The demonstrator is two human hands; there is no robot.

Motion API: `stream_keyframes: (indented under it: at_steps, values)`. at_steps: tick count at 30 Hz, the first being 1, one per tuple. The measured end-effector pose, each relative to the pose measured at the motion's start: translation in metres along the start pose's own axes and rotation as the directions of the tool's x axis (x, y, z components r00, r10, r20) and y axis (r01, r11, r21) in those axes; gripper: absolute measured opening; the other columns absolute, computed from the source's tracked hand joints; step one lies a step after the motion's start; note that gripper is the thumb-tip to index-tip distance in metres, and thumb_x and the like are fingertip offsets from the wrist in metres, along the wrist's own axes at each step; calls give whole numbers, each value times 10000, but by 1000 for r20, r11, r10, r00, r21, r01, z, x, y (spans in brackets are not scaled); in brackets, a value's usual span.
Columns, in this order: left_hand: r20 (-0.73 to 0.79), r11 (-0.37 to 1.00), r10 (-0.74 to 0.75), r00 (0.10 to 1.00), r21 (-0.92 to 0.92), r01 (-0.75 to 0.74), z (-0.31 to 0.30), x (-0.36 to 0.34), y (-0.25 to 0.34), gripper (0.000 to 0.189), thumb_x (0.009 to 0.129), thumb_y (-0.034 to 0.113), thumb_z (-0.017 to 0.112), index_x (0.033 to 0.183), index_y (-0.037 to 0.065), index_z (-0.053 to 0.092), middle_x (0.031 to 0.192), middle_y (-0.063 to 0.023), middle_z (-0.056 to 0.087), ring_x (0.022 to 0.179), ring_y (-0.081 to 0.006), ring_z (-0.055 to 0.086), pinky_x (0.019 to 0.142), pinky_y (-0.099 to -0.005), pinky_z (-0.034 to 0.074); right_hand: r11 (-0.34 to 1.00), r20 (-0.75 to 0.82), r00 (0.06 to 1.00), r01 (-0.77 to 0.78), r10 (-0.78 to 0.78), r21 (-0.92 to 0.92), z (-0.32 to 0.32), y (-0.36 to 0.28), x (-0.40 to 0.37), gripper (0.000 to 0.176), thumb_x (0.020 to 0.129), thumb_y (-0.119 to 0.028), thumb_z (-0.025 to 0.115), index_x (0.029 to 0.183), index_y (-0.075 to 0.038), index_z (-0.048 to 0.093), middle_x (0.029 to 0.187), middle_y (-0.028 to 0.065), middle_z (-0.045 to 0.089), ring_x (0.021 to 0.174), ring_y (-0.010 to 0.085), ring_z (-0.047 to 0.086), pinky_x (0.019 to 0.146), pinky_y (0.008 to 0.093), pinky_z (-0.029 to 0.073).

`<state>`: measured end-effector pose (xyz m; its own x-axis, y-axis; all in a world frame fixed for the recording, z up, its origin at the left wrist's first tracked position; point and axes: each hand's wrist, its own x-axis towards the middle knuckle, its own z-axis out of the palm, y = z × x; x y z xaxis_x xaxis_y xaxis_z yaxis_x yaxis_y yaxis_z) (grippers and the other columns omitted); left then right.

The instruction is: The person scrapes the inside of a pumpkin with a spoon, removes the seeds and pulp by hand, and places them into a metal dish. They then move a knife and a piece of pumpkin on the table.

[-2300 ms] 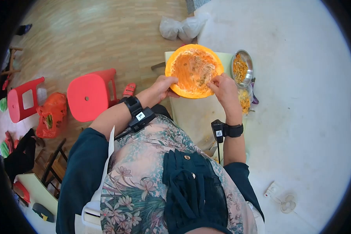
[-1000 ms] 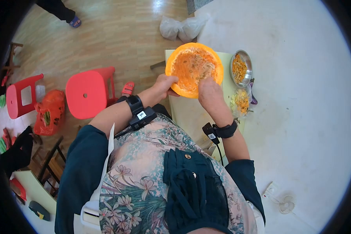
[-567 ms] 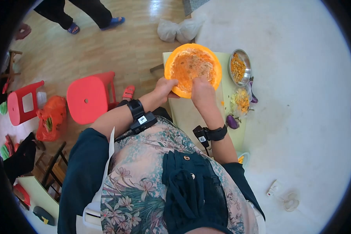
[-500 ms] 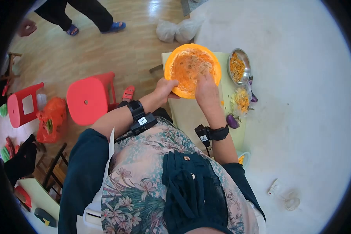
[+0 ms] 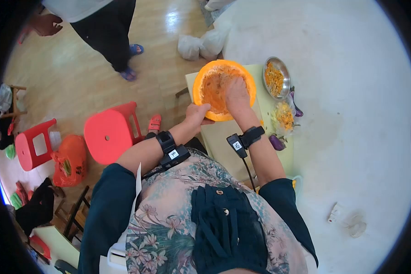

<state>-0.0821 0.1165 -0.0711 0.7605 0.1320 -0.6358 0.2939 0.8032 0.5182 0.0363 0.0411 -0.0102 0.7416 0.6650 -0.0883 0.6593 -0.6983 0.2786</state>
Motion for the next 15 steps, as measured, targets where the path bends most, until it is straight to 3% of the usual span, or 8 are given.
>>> stream_keyframes:
  at_steps: [2,6,8,12,14,15]
  values:
    - [-19,999,18,1000,-45,-19,1,-3,-1,296,814,108,531,1070,-42,526,980,-158,627,782,-273,666,607,-356,587,994,135,988,89,-80,-62,9,4,6,349,807,-56,536,1088,128,440,1044,205,480,987,308,527,795,328,502]
    - [-5,998,27,1000,-63,-28,0,-5,1,298,811,102,528,1074,-39,525,980,-158,626,792,-273,665,606,-366,587,996,215,976,-51,34,73,17,2,16,333,821,-77,528,1085,123,490,1067,221,488,1020,324,519,824,336,497]
    - [-19,999,15,1000,-47,-16,-1,-6,0,297,806,91,524,1079,-27,526,977,-154,626,804,-274,663,601,-370,586,994,315,943,100,-108,43,30,4,19,281,817,-82,526,1037,84,574,1117,242,470,1038,347,511,829,363,496]
    - [-10,999,21,1000,-47,-21,-1,-5,1,300,804,85,519,1078,-37,523,967,-161,626,805,-280,663,606,-383,585,991,284,957,26,-63,132,29,-2,15,233,802,-89,532,953,45,648,1082,251,542,991,334,567,806,379,501]
    - [-7,1000,0,1000,-30,0,-2,-3,1,295,804,84,513,1072,-39,526,969,-161,626,811,-284,662,614,-393,585,944,381,882,178,-278,279,26,-4,17,185,742,-87,556,837,31,662,939,251,622,867,363,616,776,392,493]
    - [-6,1000,-3,1000,-23,2,-3,-1,0,295,804,84,513,1072,-39,526,969,-161,626,811,-284,662,614,-393,585,944,380,883,172,-275,282,28,-8,15,185,742,-87,556,837,31,662,939,251,622,867,363,616,776,392,493]
